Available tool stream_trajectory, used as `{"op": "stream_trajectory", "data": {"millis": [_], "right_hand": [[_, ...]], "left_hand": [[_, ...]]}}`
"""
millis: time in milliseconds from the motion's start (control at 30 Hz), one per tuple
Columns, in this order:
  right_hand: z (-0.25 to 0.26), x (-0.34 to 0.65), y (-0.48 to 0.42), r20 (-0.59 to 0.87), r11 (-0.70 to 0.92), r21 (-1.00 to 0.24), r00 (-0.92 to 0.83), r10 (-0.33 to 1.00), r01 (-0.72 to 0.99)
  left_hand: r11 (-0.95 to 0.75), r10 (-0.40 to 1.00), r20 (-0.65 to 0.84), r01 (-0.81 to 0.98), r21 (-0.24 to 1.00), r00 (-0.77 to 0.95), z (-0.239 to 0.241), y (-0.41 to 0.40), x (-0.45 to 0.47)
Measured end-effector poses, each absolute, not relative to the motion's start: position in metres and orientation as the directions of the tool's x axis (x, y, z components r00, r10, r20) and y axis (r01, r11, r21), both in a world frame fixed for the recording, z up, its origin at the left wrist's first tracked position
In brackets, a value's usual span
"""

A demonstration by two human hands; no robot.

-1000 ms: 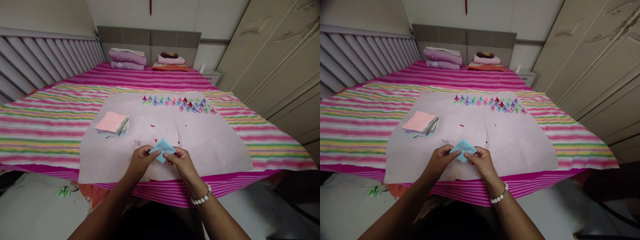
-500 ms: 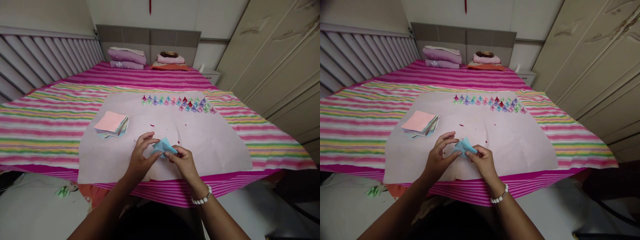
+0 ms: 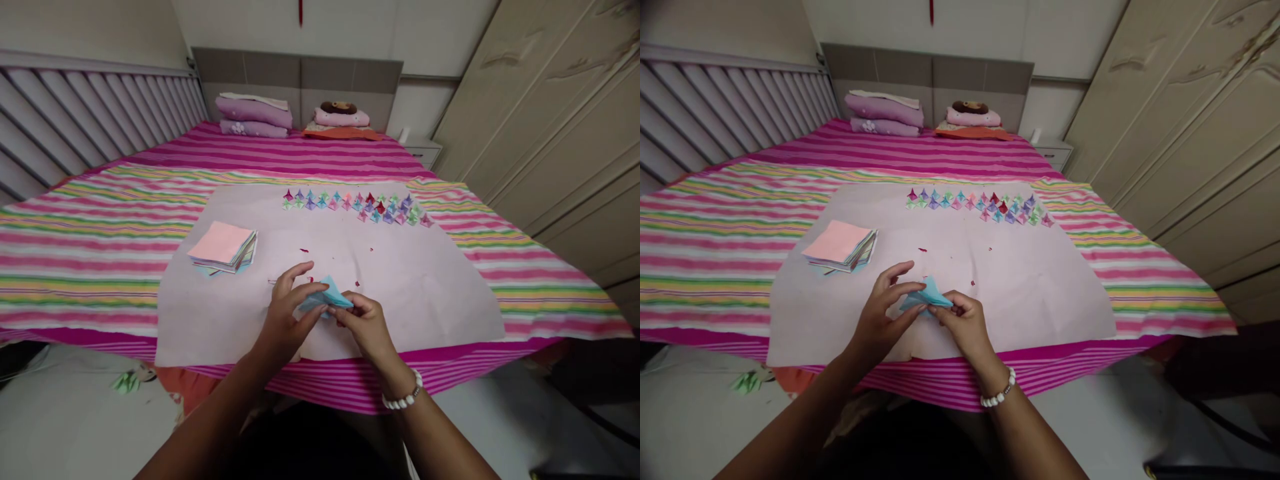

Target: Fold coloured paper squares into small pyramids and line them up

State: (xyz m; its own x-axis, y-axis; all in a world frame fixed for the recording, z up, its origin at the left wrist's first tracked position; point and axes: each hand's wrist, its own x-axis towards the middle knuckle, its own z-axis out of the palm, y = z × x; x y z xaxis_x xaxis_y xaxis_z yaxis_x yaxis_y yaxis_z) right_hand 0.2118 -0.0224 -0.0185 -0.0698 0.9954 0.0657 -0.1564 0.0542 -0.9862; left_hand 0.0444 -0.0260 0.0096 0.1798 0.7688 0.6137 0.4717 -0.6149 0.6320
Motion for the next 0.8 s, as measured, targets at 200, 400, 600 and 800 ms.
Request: {"op": "stream_trajectory", "data": {"millis": [200,400,600,800], "right_hand": [[-0.015,0.210,-0.024,0.032,0.014,-0.981,-0.093,0.995,-0.192],[-0.018,0.208,-0.025,0.020,-0.008,-0.980,-0.137,0.990,-0.200],[-0.017,0.207,-0.028,0.004,-0.044,-0.968,-0.188,0.982,-0.247],[-0.017,0.206,-0.028,0.001,-0.058,-0.951,-0.191,0.982,-0.303]], "left_hand": [[-0.561,0.821,0.546,0.410,0.719,0.166,0.002,-0.026,0.043],[-0.220,0.961,0.214,0.015,0.975,0.174,-0.003,-0.021,0.041],[-0.131,0.970,0.131,-0.014,0.991,0.203,0.003,-0.020,0.039],[-0.106,0.962,0.113,-0.040,0.994,0.248,0.004,-0.021,0.036]]}}
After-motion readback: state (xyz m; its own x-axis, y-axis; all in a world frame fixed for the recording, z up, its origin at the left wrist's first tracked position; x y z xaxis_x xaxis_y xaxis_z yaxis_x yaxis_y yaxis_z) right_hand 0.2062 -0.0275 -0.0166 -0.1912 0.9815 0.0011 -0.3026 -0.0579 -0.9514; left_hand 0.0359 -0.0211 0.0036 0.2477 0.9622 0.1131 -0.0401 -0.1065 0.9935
